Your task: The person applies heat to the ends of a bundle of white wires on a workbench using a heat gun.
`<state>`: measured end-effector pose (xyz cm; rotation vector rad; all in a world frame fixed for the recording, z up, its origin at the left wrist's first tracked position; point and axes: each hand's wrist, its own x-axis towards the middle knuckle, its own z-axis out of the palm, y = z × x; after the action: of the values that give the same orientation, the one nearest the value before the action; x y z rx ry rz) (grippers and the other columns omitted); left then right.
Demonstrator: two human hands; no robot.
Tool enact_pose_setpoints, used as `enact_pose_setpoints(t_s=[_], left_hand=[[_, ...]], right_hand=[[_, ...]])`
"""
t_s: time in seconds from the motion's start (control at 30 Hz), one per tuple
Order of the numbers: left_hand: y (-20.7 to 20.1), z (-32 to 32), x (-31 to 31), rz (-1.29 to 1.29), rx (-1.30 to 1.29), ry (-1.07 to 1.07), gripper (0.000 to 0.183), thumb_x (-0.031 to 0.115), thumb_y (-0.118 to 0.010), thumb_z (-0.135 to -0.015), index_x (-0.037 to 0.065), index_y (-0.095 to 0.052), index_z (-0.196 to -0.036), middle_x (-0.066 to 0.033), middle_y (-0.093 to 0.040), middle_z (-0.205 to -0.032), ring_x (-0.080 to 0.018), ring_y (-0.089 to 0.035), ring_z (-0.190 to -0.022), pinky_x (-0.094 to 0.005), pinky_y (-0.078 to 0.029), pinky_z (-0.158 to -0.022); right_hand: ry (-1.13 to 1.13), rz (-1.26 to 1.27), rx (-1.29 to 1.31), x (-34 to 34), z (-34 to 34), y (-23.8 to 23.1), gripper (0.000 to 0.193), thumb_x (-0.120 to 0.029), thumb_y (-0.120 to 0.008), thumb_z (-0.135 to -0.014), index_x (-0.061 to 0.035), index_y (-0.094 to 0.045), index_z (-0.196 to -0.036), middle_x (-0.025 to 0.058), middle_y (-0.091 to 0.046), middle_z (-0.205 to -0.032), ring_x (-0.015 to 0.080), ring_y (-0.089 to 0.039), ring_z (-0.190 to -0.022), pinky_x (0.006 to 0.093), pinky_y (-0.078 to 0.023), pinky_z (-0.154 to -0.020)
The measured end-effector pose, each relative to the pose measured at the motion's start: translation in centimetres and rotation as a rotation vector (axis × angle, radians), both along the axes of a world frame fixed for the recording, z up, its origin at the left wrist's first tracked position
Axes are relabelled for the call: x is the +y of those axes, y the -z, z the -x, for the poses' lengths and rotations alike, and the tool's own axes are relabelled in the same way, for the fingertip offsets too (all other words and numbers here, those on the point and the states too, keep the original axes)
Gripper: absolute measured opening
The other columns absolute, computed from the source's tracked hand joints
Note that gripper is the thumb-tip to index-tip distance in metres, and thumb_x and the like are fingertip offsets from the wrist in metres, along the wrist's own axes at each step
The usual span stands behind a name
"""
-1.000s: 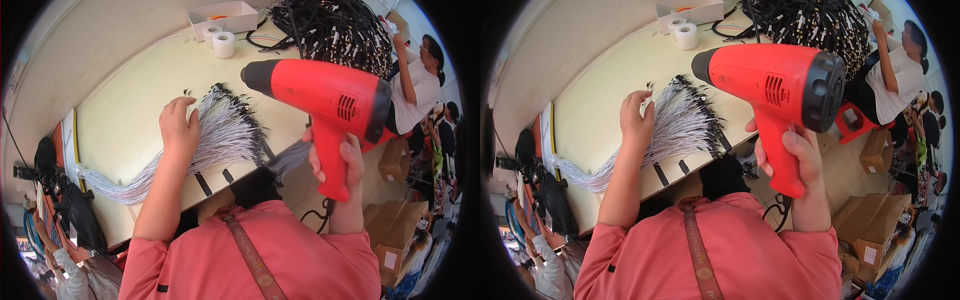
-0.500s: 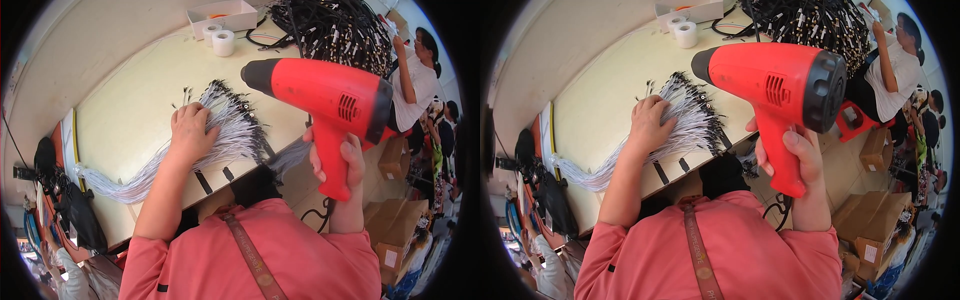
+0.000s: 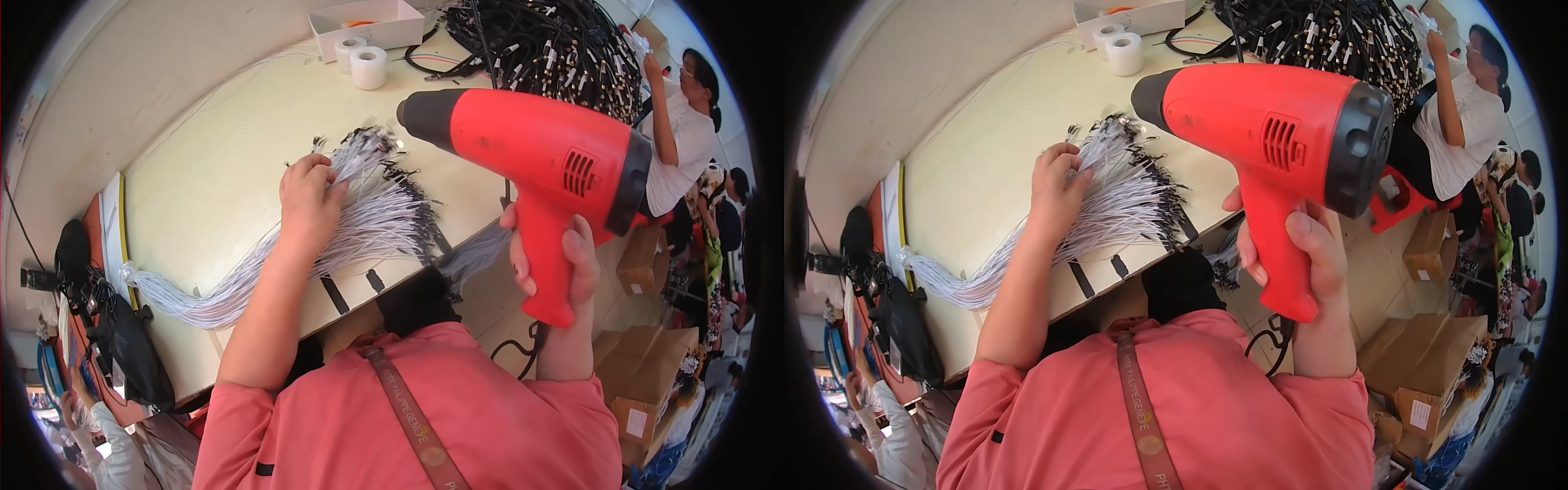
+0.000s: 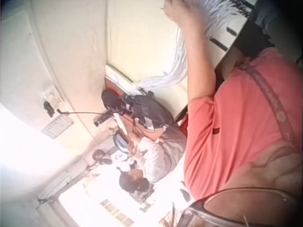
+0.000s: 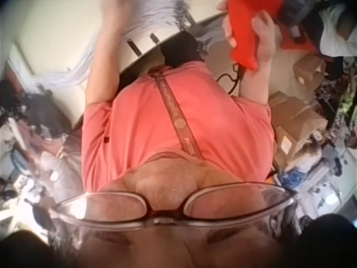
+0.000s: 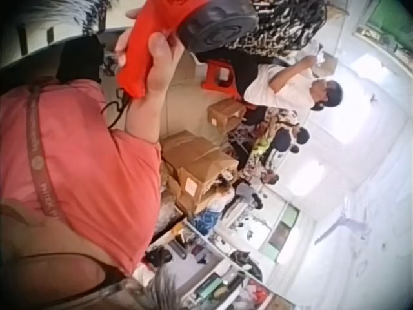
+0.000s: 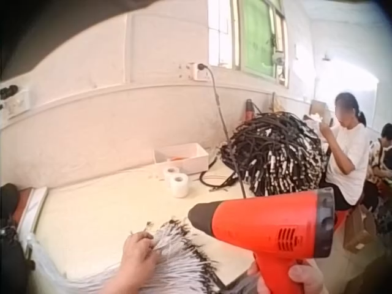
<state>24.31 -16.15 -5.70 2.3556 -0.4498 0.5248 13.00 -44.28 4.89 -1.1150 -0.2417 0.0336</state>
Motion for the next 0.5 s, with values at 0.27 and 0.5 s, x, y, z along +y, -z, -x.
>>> enact_pose_setpoints(t_s=[0.27,0.5], left_hand=[[0.37,-0.39,0.4,0.233,0.2,-0.103,0.012,0.011,-0.063,-0.082,0.001,-0.056,-0.085,-0.0083,-0.055,-0.115,-0.0238,-0.051,-0.105,-0.0325,-0.042,-0.086],[-0.33,-0.44,0.17,0.237,0.28,-0.12,0.015,0.012,-0.062,-0.083,-0.002,-0.06,-0.088,-0.0114,-0.056,-0.114,-0.0278,-0.05,-0.106,-0.0347,-0.042,-0.088]], right_hand=[[-0.004,-0.005,0.002,-0.69,-0.02,0.2,0.064,-0.033,-0.056,-0.087,0.0179,-0.035,-0.12,0.0305,-0.05,-0.104,0.0152,-0.053,-0.05,0.0211,-0.042,-0.038],[-0.001,-0.004,0.017,-0.77,-0.17,0.22,0.062,-0.033,-0.056,-0.087,0.0183,-0.038,-0.117,0.0304,-0.05,-0.103,0.0154,-0.053,-0.049,0.0216,-0.043,-0.039]])
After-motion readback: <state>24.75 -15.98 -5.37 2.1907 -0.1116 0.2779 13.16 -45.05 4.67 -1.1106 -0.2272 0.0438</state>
